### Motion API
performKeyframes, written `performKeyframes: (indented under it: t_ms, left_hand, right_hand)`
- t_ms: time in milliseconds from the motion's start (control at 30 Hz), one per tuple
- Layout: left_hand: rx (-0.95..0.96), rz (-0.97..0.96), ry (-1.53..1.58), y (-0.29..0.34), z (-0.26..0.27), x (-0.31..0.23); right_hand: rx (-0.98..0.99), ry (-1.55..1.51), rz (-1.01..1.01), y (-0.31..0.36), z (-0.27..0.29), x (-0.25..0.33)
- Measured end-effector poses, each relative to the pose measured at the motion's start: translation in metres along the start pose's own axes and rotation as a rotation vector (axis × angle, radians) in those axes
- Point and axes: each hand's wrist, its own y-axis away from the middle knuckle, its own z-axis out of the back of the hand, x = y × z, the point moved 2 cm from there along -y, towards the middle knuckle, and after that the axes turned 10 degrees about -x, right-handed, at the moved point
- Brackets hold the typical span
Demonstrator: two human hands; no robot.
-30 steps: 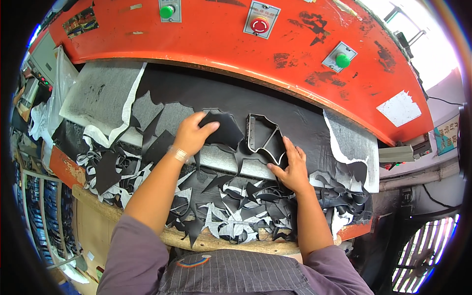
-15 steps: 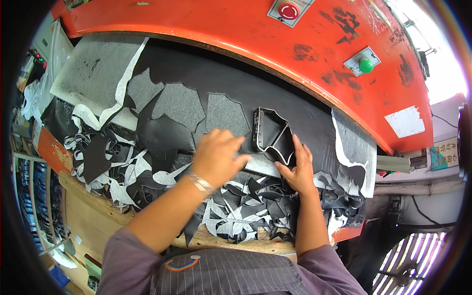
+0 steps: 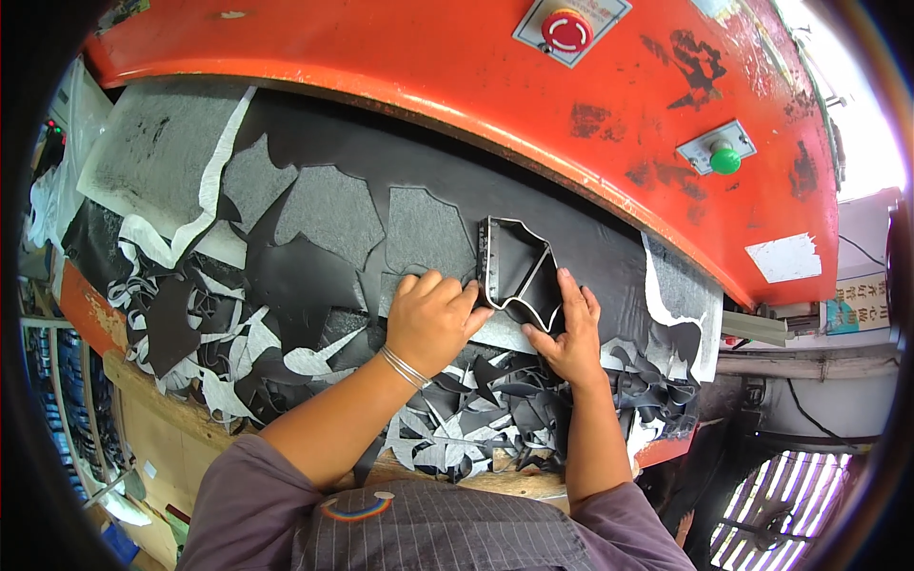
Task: Operate a hydraulic cutting press to cut shoe components from a sheet of material using a metal die.
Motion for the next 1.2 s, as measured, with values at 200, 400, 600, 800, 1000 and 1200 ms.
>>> performKeyframes:
  t_ms: [200, 400, 600, 800, 1000, 1200]
  left_hand:
    - [-0.020, 0.000, 0.022, 0.000, 0.005, -0.001]
    - [0.092, 0.164, 0.223, -0.015, 0.053, 0.023]
    - [-0.754, -0.078, 0.106, -0.094, 0.213, 0.058]
    - [-0.449, -0.068, 0.048, -0.087, 0.267, 0.057]
    - [-0.102, 0.071, 0.216, 0.057, 0.223, 0.012]
    - [0.323, -0.070, 0.124, 0.177, 0.188, -0.076]
  right_hand:
    - [0.001, 0.015, 0.004, 0.005, 0.000, 0.002]
    - [-0.396, -0.120, -0.002, 0.002, 0.044, 0.027]
    - [-1.332, 0.087, 0.168, -0.057, 0.154, 0.089]
    - [-1.512, 0.442, 0.153, -0.038, 0.163, 0.111]
    - [-0.273, -0.040, 0.145, 0.106, 0.054, 0.148]
    - [0.039, 0.058, 0.189, 0.225, 0.027, 0.179]
